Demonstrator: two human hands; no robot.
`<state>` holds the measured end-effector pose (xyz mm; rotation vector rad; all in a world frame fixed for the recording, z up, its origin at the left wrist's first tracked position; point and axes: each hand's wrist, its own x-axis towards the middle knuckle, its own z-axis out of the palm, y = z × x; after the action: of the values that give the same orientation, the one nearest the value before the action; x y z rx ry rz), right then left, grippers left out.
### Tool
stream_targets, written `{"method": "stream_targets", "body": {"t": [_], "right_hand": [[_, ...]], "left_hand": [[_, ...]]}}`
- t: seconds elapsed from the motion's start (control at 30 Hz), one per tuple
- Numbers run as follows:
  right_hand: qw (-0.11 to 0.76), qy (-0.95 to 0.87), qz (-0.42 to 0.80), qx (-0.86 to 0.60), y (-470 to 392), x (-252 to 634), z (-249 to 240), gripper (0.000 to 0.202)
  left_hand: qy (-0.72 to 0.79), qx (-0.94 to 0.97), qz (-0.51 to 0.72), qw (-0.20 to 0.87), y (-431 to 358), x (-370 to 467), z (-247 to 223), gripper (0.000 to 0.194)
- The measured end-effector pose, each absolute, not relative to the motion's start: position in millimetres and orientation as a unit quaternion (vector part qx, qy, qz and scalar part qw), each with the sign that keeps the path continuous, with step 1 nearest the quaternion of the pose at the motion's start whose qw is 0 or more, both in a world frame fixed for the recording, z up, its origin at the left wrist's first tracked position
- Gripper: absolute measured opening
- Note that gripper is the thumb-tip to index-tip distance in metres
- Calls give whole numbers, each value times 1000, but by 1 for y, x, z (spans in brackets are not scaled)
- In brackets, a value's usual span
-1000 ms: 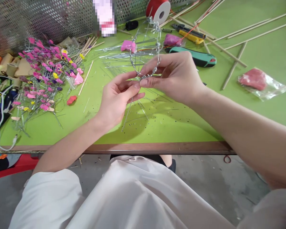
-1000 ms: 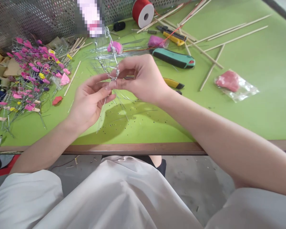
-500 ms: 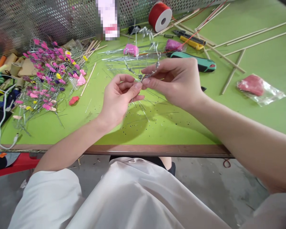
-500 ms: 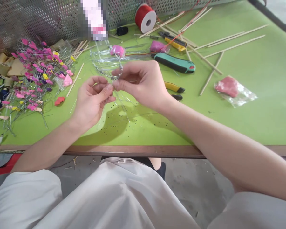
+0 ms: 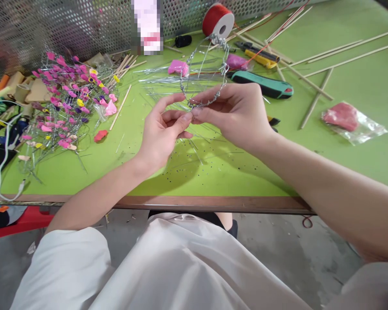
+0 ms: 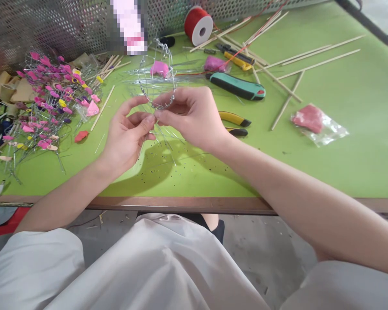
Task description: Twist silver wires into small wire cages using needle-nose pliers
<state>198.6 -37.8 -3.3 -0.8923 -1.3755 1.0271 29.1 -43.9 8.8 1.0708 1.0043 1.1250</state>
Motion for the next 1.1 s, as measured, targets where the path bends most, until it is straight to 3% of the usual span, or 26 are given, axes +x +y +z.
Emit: {"method": "stream_targets", "body": {"t": [0.17,0.53,0.73,0.9,1.1], "right_hand": [[578,-609,346,-419,-40,198,-3,20],[562,-593,418,-398,-42,200,3,22],[565,-597,423,-381,-44,199,3,29],[534,-604,438,-398,-44,198,2,24],[560,-603,439,-360,-39,201,-1,21]], "left_hand": [[432,467,492,594,-45,30,10,39],[429,466,489,600,-43,30,9,24],[420,451,500,609,-46,32,13,23],[437,445,495,605,-47,34,14,22],[429,453,492,607,-44,32,11,20]]}}
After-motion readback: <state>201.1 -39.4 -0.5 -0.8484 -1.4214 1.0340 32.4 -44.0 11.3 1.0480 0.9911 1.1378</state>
